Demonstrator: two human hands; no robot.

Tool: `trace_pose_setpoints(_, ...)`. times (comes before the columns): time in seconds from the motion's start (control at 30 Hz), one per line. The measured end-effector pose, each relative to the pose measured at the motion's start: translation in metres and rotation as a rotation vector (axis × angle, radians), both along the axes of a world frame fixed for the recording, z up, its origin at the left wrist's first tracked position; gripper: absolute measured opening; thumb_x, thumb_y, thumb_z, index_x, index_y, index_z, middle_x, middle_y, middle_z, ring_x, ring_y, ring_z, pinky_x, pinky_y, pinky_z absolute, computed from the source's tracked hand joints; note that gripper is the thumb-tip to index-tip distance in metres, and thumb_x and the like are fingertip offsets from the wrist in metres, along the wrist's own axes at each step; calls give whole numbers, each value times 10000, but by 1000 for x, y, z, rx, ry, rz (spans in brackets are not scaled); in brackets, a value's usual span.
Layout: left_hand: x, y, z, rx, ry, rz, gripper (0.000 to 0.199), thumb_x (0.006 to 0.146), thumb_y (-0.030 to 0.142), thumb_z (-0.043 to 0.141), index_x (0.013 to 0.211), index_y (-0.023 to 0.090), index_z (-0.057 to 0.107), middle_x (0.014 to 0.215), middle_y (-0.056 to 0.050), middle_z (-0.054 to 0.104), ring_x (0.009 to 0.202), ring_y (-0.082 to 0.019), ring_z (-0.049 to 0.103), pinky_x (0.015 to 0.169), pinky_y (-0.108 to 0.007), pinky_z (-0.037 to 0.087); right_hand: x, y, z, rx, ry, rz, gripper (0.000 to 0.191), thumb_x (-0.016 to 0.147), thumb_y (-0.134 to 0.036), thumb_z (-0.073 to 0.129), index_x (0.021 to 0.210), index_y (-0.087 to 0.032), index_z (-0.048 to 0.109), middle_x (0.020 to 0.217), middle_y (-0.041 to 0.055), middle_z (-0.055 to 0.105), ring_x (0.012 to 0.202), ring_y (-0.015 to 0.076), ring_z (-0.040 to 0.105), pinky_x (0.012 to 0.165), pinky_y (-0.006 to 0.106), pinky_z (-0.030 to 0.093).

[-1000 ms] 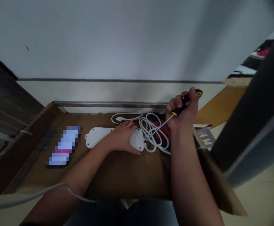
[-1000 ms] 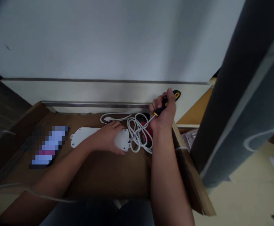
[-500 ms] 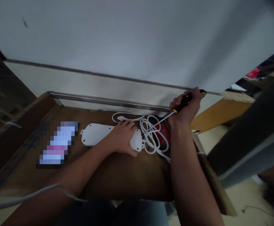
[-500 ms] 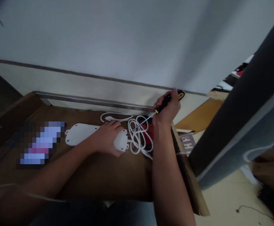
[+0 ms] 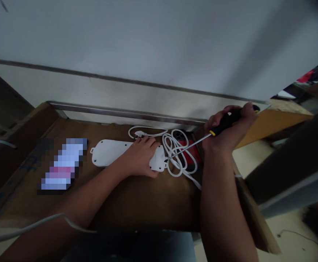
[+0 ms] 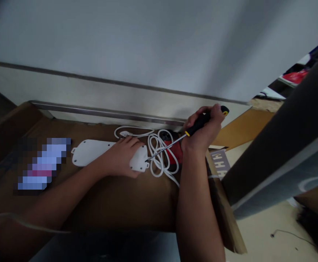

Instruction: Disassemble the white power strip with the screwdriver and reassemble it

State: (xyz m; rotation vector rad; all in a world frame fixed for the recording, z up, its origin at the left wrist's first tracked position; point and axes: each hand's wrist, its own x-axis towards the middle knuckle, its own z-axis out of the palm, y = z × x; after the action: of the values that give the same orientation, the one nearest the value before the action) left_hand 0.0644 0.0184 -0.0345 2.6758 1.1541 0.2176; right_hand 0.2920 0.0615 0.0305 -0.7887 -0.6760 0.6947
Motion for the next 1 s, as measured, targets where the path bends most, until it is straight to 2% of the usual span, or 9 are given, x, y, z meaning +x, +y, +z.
trace_pose_setpoints(0.13,1,5,0,5,2,-2,851,716,565,790,1391,95,570,1357,-204,606,1299,-406,544,1153,-547,429,-8,-5,2,12,-55,8,366,769,-597,635,647,-261,558,450,-55,365,381,93,287,355,248,201)
trace_pose_setpoints(0.3,2,9,0,17,-1,15,900,711,560,792,1436,84,551,1378,-202,601,1310,-409,538,1159,-546,431,-18,-7,-1,51,-139,-110,286,832,-463,644,668,-264,518,493,-64,411,388,97,378,377,257,233)
trace_pose_setpoints(0.4,2,9,-3,46,-5,31,909,710,556,784,1442,71,548,1363,-204,608,1292,-412,544,1150,-549,436,-23,-7,-4,86,-195,-135,275,878,-431,637,698,-262,517,500,-69,421,392,99,401,389,266,268)
trace_pose_setpoints(0.57,2,10,-9,79,-22,43,948,702,562,782,1480,90,512,1386,-207,605,1295,-420,543,1137,-555,436,-26,-8,-7,144,-261,-137,244,909,-426,634,753,-263,542,592,-58,459,396,95,428,384,280,288)
trace_pose_setpoints(0.77,2,11,-11,79,-26,40,960,728,559,767,1516,86,490,1407,-207,601,1315,-415,534,1154,-532,424,-23,-9,-5,241,-266,-151,262,917,-413,627,719,-266,537,595,-49,442,419,78,418,369,265,285)
trace_pose_setpoints(0.9,0,12,-12,59,-36,14,1008,754,574,772,1572,94,430,1486,-217,562,1356,-431,511,1169,-564,404,-25,-13,-3,312,-262,-139,258,935,-389,641,739,-256,540,600,-56,415,412,60,416,372,247,272)
trace_pose_setpoints(1.0,-1,12,-11,50,-46,18,1008,763,581,785,1585,122,424,1517,-223,548,1375,-441,510,1173,-587,395,-32,-20,2,306,-273,-116,269,942,-406,647,750,-256,533,633,-52,449,416,59,412,387,256,283)
